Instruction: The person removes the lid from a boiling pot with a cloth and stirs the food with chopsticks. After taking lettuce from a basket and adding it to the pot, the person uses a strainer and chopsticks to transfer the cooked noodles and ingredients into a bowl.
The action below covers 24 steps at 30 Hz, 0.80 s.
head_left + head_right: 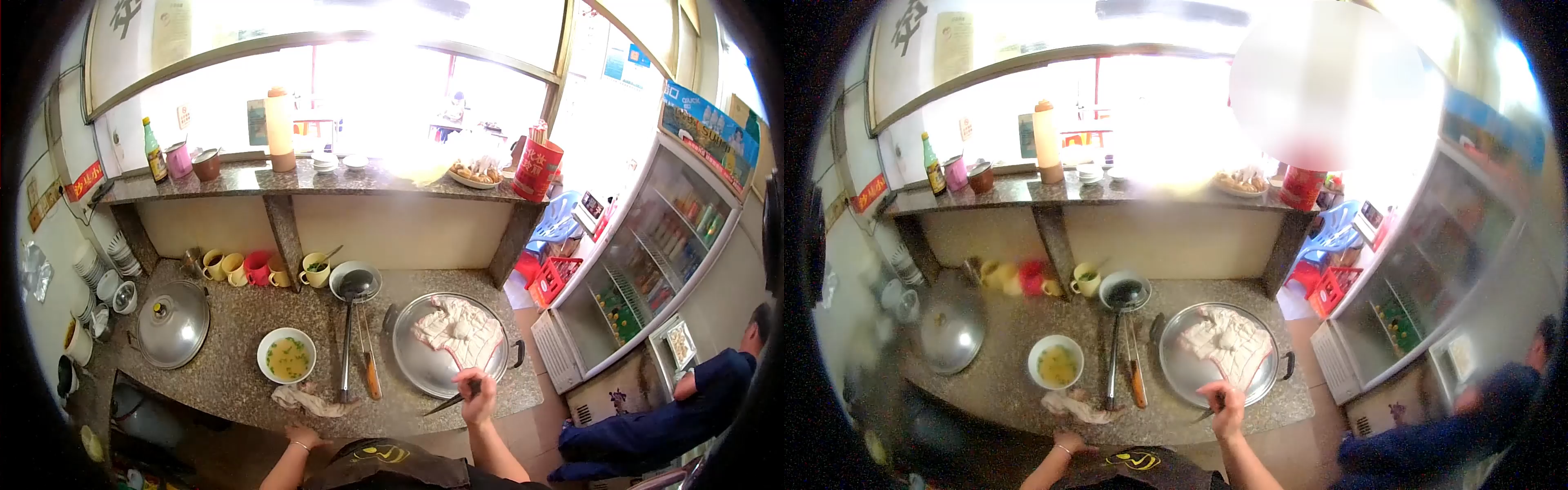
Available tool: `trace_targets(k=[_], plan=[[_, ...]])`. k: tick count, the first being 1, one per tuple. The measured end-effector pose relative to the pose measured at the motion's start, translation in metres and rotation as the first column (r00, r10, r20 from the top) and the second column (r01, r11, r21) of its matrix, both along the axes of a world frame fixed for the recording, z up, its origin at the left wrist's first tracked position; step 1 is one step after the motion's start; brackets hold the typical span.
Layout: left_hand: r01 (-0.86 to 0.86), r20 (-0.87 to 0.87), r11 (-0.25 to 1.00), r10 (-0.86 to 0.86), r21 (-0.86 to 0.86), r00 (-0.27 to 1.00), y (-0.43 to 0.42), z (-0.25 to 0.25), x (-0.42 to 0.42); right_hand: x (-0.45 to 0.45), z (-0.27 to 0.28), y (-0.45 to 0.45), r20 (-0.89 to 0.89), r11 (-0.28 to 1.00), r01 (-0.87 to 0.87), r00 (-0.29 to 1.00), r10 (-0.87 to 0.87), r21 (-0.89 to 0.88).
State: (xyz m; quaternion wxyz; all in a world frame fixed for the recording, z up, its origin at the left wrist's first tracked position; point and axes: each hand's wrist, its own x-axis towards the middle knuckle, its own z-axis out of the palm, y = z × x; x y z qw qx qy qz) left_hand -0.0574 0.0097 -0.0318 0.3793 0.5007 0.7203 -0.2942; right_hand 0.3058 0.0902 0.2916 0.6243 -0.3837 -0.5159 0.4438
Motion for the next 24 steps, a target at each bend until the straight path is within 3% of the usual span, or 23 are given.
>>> trace_targets(k=[2, 4, 7, 8, 10, 11, 13, 17, 19, 20, 21, 23, 24], plan=[[0.020, 0.017, 1.000, -0.020, 0.005, 1.000, 0.000, 0.006, -0.001, -0.009, -0.005, -0.004, 0.005, 1.000, -0.020, 1.000, 0.020, 0.010], [0.082, -0.002, 0.994, -0.082, 0.075, 0.997, -0.004, 0.042, 0.004, -0.017, -0.008, -0.004, -0.007, 0.999, -0.048, 0.999, 0.048, 0.023], [0.034, -0.080, 0.993, -0.025, 0.111, 0.997, -0.007, 0.003, -0.004, -0.024, -0.005, -0.003, 0.042, 0.999, -0.029, 0.999, 0.028, 0.015], [0.043, -0.079, 0.993, -0.034, 0.111, 0.996, -0.008, 0.012, -0.006, -0.027, -0.004, -0.002, 0.043, 1.000, -0.020, 0.999, 0.019, 0.015], [0.139, 0.064, 0.983, -0.147, 0.124, 0.987, -0.010, 0.067, 0.000, -0.032, -0.004, 0.001, 0.009, 1.000, 0.015, 1.000, -0.015, 0.025], [0.144, 0.065, 0.982, -0.153, 0.124, 0.986, -0.012, 0.058, -0.005, -0.033, -0.003, 0.000, 0.011, 0.999, 0.020, 1.000, -0.020, 0.025], [0.048, 0.094, 0.968, -0.073, 0.245, 0.993, -0.017, 0.032, -0.014, -0.032, -0.005, 0.000, 0.012, 0.999, 0.006, 1.000, -0.007, 0.037], [0.001, 0.115, 0.982, -0.023, 0.188, 0.993, -0.030, 0.081, -0.015, -0.031, -0.008, -0.007, -0.009, 0.998, 0.055, 0.998, -0.055, 0.039], [-0.175, 0.213, 0.881, 0.088, 0.439, 0.973, -0.043, 0.076, -0.035, -0.028, -0.007, -0.009, 0.002, 0.995, 0.077, 0.997, -0.077, 0.064], [-0.325, 0.316, 0.834, 0.193, 0.446, 0.929, -0.047, 0.077, -0.047, -0.026, -0.008, -0.011, -0.012, 0.995, 0.088, 0.996, -0.088, 0.050], [-0.309, 0.307, 0.835, 0.179, 0.455, 0.935, -0.049, 0.071, -0.060, -0.025, -0.009, -0.012, -0.032, 0.994, 0.103, 0.994, -0.102, 0.039], [-0.424, 0.178, 0.723, 0.394, 0.545, 0.902, -0.059, 0.057, -0.089, -0.022, -0.010, -0.013, -0.037, 0.990, 0.134, 0.991, -0.132, 0.048], [-0.397, 0.163, 0.730, 0.372, 0.556, 0.914, -0.061, 0.062, -0.102, -0.022, -0.009, -0.013, -0.025, 0.987, 0.149, 0.989, -0.147, 0.059]])
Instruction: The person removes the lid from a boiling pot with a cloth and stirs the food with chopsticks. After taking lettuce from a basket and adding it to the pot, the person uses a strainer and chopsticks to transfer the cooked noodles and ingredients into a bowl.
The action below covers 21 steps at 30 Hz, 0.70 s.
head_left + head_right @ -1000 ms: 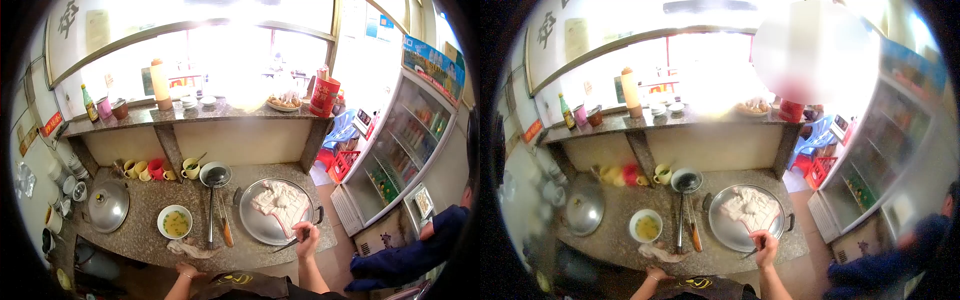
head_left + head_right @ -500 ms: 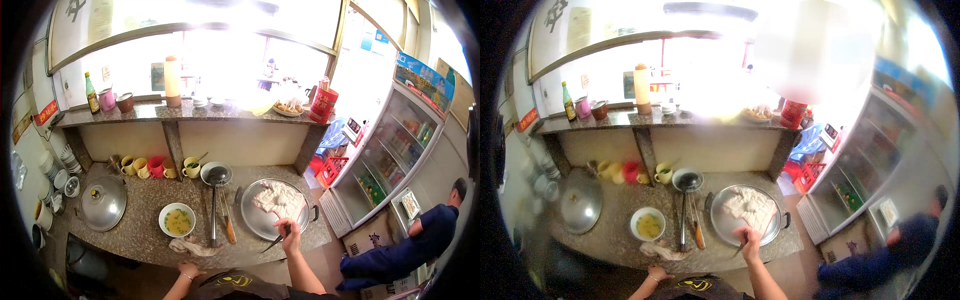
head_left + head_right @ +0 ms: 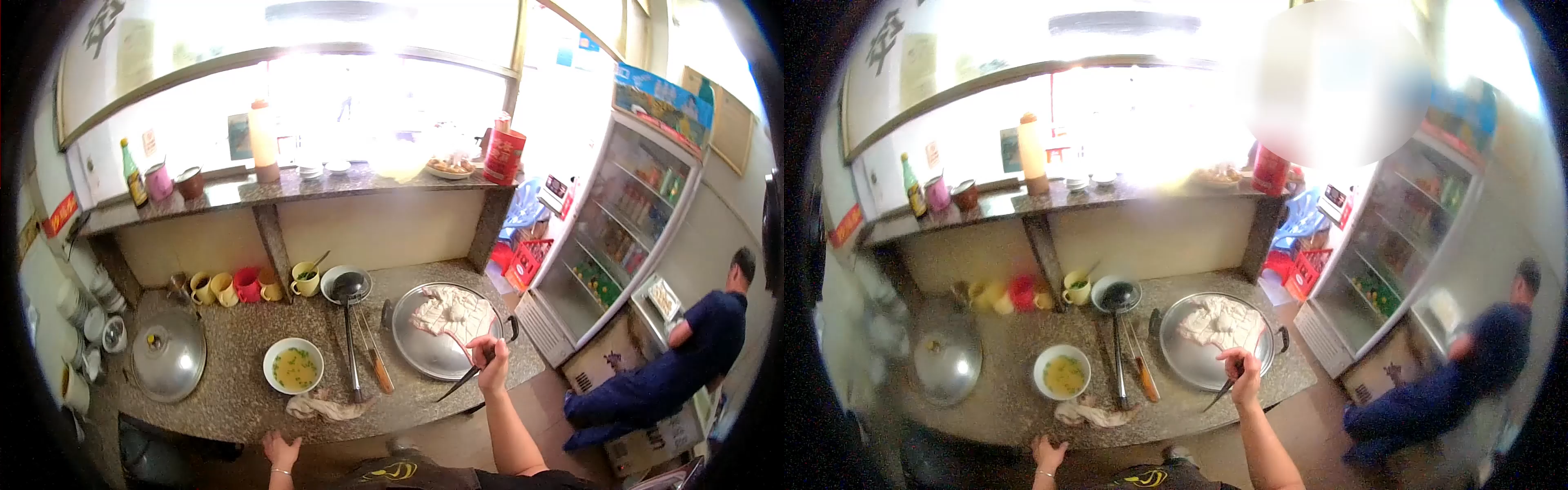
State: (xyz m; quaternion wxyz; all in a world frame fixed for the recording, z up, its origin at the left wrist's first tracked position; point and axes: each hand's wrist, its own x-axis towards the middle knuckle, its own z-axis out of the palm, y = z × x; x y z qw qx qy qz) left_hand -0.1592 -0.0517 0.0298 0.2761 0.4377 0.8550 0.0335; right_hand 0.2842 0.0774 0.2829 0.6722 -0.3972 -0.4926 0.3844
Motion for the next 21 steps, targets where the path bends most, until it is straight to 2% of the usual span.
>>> trace_targets(k=[2, 3, 5, 6, 10, 12, 13, 15, 21], plan=[[-0.218, -0.123, 0.967, 0.202, -0.131, 0.972, -0.005, 0.011, -0.023, 0.001, 0.002, -0.002, -0.020, 1.000, 0.013, 1.000, -0.012, 0.027], [-0.196, -0.132, 0.973, 0.179, -0.125, 0.975, -0.001, 0.010, -0.033, 0.002, 0.000, 0.000, -0.030, 0.999, 0.037, 0.999, -0.036, 0.030], [-0.307, -0.116, 0.861, 0.284, -0.405, 0.952, 0.002, 0.002, -0.056, 0.004, -0.004, 0.002, -0.064, 0.999, 0.001, 0.998, 0.003, 0.051], [-0.286, -0.070, 0.855, 0.284, -0.432, 0.956, 0.001, -0.002, -0.063, 0.005, -0.002, 0.001, -0.049, 0.998, -0.014, 0.999, 0.017, 0.057], [-0.262, -0.107, 0.849, 0.240, -0.458, 0.965, 0.001, -0.001, -0.054, 0.003, -0.002, 0.002, -0.081, 1.000, 0.001, 0.997, 0.001, 0.031], [-0.276, -0.056, 0.875, 0.277, -0.398, 0.959, 0.000, 0.034, -0.039, 0.003, -0.001, 0.001, -0.051, 1.000, 0.004, 0.999, -0.003, 0.023], [-0.274, -0.049, 0.877, 0.278, -0.395, 0.959, 0.003, 0.016, -0.045, 0.003, 0.000, 0.002, -0.023, 1.000, 0.002, 1.000, -0.002, 0.016], [-0.161, -0.097, 0.850, 0.129, -0.502, 0.987, 0.005, -0.025, -0.063, 0.006, -0.002, 0.004, -0.037, 0.999, -0.035, 0.999, 0.035, 0.015], [-0.162, -0.102, 0.838, 0.127, -0.520, 0.987, 0.005, -0.029, -0.066, -0.004, -0.003, 0.006, -0.039, 1.000, -0.016, 0.999, 0.017, 0.014]])
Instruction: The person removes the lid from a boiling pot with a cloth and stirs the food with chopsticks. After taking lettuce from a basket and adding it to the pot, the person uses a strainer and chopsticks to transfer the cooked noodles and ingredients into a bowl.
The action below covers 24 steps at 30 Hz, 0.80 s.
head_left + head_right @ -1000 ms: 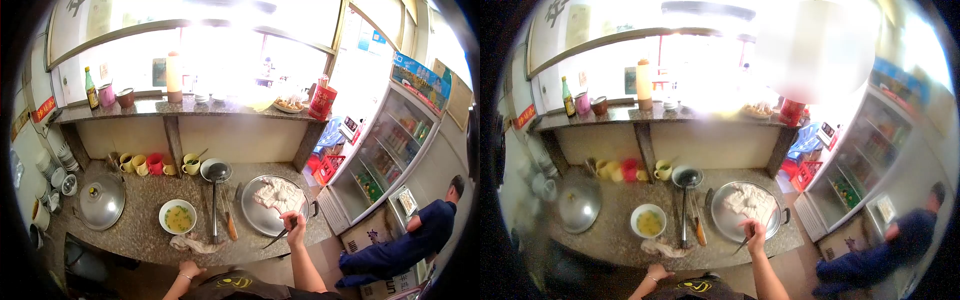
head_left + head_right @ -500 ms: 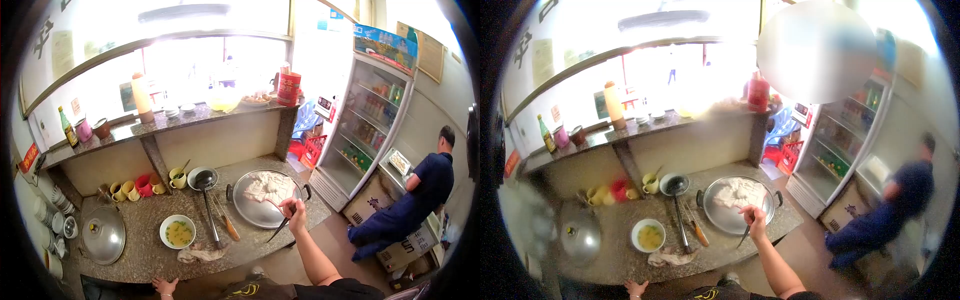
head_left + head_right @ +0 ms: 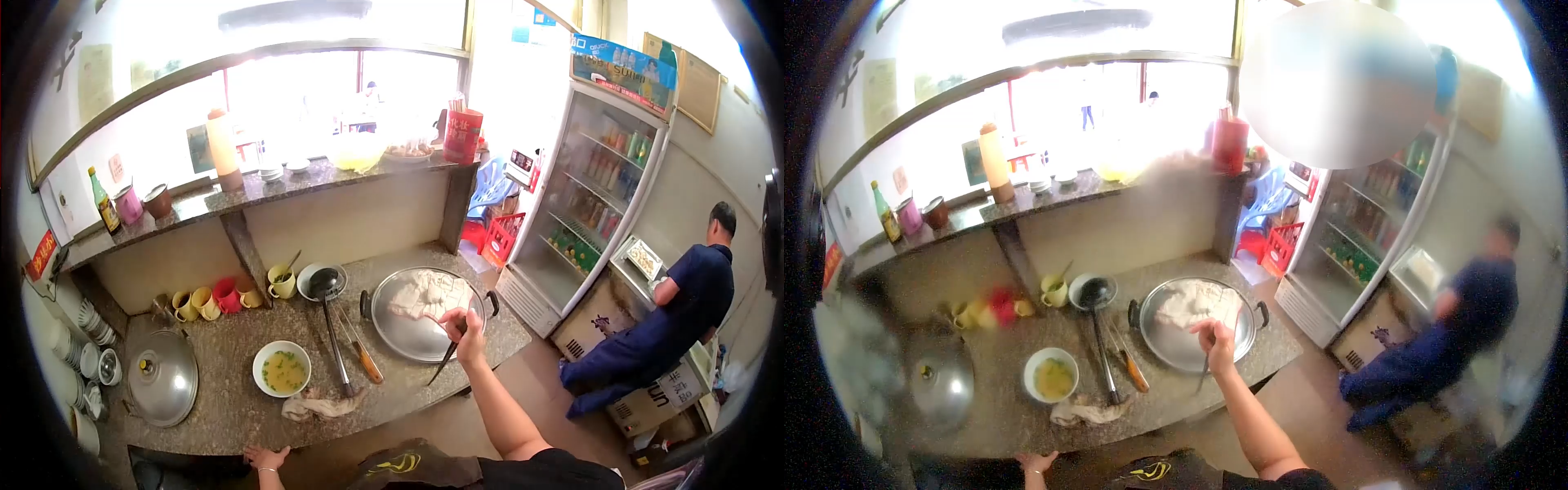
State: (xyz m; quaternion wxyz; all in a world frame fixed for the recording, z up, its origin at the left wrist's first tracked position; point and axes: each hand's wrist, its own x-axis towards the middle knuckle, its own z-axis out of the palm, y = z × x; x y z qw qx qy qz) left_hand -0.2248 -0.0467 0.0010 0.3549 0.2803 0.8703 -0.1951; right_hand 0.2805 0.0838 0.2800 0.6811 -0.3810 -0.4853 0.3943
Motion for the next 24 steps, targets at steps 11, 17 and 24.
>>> trace_targets(k=[11, 17, 24], plan=[[0.057, -0.028, 0.992, -0.054, 0.116, 0.998, -0.008, 0.001, 0.000, -0.006, -0.002, 0.006, 0.026, 0.998, -0.045, 0.999, 0.044, 0.036], [0.169, -0.043, 0.978, -0.164, 0.121, 0.985, -0.006, -0.032, -0.014, -0.005, 0.000, 0.003, 0.011, 0.999, -0.030, 0.999, 0.030, 0.020], [0.150, -0.007, 0.988, -0.150, 0.045, 0.989, 0.000, -0.032, -0.016, -0.007, 0.003, 0.001, 0.000, 0.999, -0.016, 1.000, 0.016, 0.036]])
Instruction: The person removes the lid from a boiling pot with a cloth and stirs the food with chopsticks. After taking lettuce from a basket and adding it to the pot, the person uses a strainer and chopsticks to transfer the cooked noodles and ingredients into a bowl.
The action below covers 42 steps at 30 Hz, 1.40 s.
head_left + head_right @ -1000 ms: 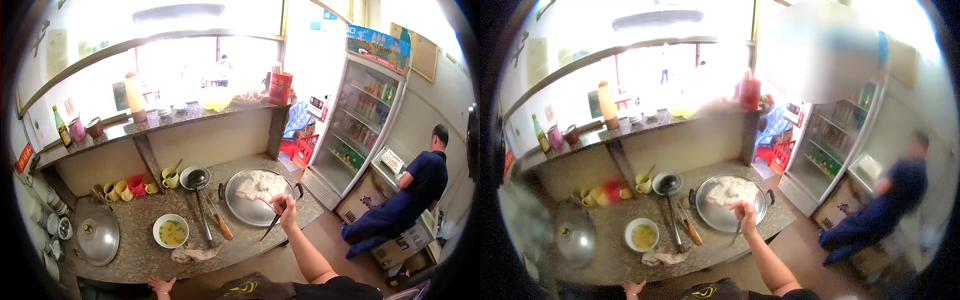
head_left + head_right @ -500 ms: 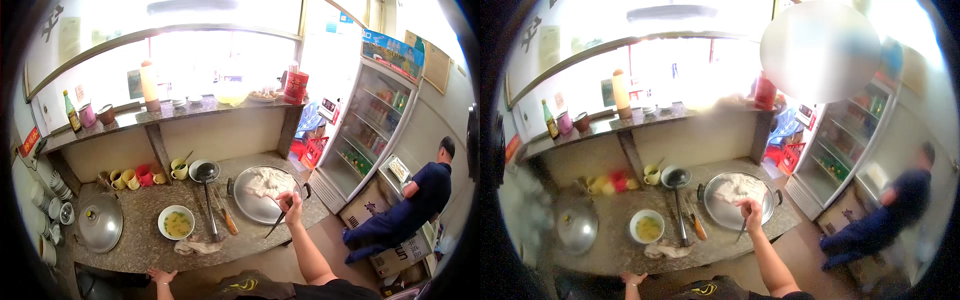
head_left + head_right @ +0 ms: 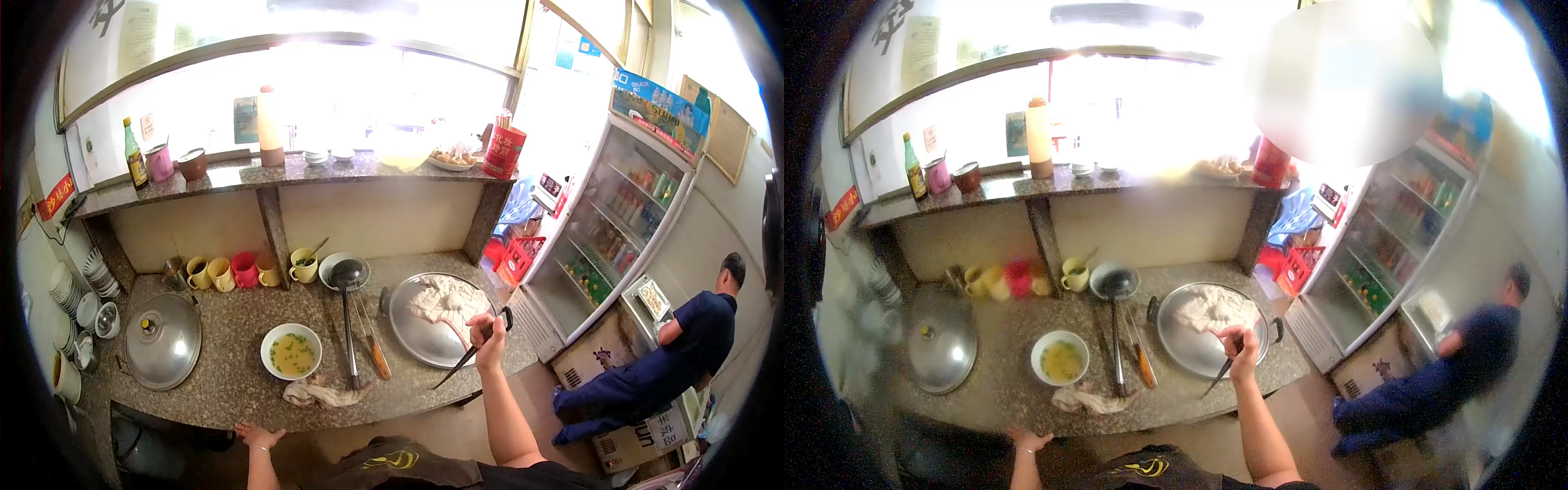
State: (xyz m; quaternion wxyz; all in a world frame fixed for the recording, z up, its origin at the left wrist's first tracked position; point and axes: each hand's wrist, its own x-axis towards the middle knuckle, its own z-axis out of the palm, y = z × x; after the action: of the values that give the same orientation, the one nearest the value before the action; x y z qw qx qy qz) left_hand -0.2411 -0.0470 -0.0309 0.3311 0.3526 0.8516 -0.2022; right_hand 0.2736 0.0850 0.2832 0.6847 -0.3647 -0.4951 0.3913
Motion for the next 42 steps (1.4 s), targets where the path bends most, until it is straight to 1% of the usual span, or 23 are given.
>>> trace_targets(k=[3, 7, 9, 13, 15, 16, 18, 22, 25, 27, 31, 34, 36, 37, 39, 40, 42], plan=[[0.008, -0.026, 0.999, -0.007, 0.039, 1.000, -0.003, 0.020, 0.009, 0.003, -0.001, 0.002, -0.007, 1.000, 0.015, 1.000, -0.015, -0.001], [0.039, -0.024, 0.998, -0.038, 0.042, 0.999, -0.001, 0.019, 0.007, 0.003, 0.001, 0.004, -0.014, 1.000, 0.023, 1.000, -0.023, 0.000], [0.059, -0.036, 0.998, -0.060, -0.014, 0.998, -0.002, 0.031, 0.012, 0.003, 0.000, 0.005, -0.013, 1.000, 0.022, 1.000, -0.022, 0.009], [0.050, -0.016, 0.999, -0.050, -0.002, 0.999, -0.003, 0.024, 0.011, 0.001, -0.002, 0.007, -0.002, 1.000, 0.026, 1.000, -0.026, 0.015], [-0.019, -0.040, 0.994, 0.024, 0.105, 0.999, -0.009, 0.022, 0.014, 0.000, -0.002, 0.009, -0.011, 1.000, 0.023, 1.000, -0.023, 0.012], [-0.022, -0.039, 0.994, 0.026, 0.105, 0.999, -0.009, 0.017, 0.012, 0.000, -0.002, 0.009, -0.024, 1.000, 0.023, 0.999, -0.023, 0.010], [0.071, -0.028, 0.995, -0.069, 0.071, 0.997, -0.005, 0.009, 0.004, -0.002, 0.001, 0.008, -0.040, 1.000, 0.022, 0.999, -0.022, 0.007], [0.094, -0.035, 0.994, -0.093, 0.047, 0.995, -0.005, 0.008, 0.004, -0.002, 0.001, 0.007, -0.042, 1.000, 0.012, 0.999, -0.012, 0.015], [0.092, -0.079, 0.992, -0.086, 0.085, 0.993, -0.005, 0.024, 0.011, -0.006, 0.001, 0.006, -0.022, 1.000, 0.012, 1.000, -0.012, 0.014], [0.139, -0.105, 0.989, -0.133, 0.058, 0.986, -0.004, 0.027, 0.012, -0.008, -0.001, 0.007, -0.007, 1.000, 0.006, 1.000, -0.006, 0.021], [0.145, -0.119, 0.989, -0.140, 0.038, 0.983, -0.003, 0.007, 0.005, -0.009, 0.000, 0.007, 0.002, 1.000, 0.014, 1.000, -0.014, 0.015], [0.116, -0.082, 0.992, -0.112, 0.040, 0.990, -0.003, 0.013, 0.006, -0.007, -0.001, 0.006, -0.003, 1.000, 0.015, 1.000, -0.015, 0.010], [0.088, -0.086, 0.996, -0.089, -0.022, 0.992, 0.002, 0.005, 0.005, -0.006, -0.002, 0.009, -0.011, 1.000, 0.006, 1.000, -0.006, 0.012], [0.086, -0.084, 0.996, -0.088, -0.019, 0.993, 0.002, 0.001, 0.004, -0.006, -0.003, 0.010, -0.018, 1.000, 0.008, 1.000, -0.008, 0.008], [0.166, -0.096, 0.986, -0.166, -0.012, 0.981, 0.002, -0.004, 0.000, -0.005, -0.004, 0.008, -0.023, 1.000, 0.009, 1.000, -0.009, 0.004], [0.165, -0.094, 0.986, -0.165, -0.009, 0.982, 0.001, -0.009, -0.002, -0.006, -0.003, 0.007, -0.016, 1.000, 0.013, 1.000, -0.013, 0.006], [0.201, -0.111, 0.978, -0.194, 0.053, 0.975, 0.001, -0.018, -0.005, -0.006, -0.001, 0.006, -0.008, 1.000, 0.014, 1.000, -0.014, 0.014]])
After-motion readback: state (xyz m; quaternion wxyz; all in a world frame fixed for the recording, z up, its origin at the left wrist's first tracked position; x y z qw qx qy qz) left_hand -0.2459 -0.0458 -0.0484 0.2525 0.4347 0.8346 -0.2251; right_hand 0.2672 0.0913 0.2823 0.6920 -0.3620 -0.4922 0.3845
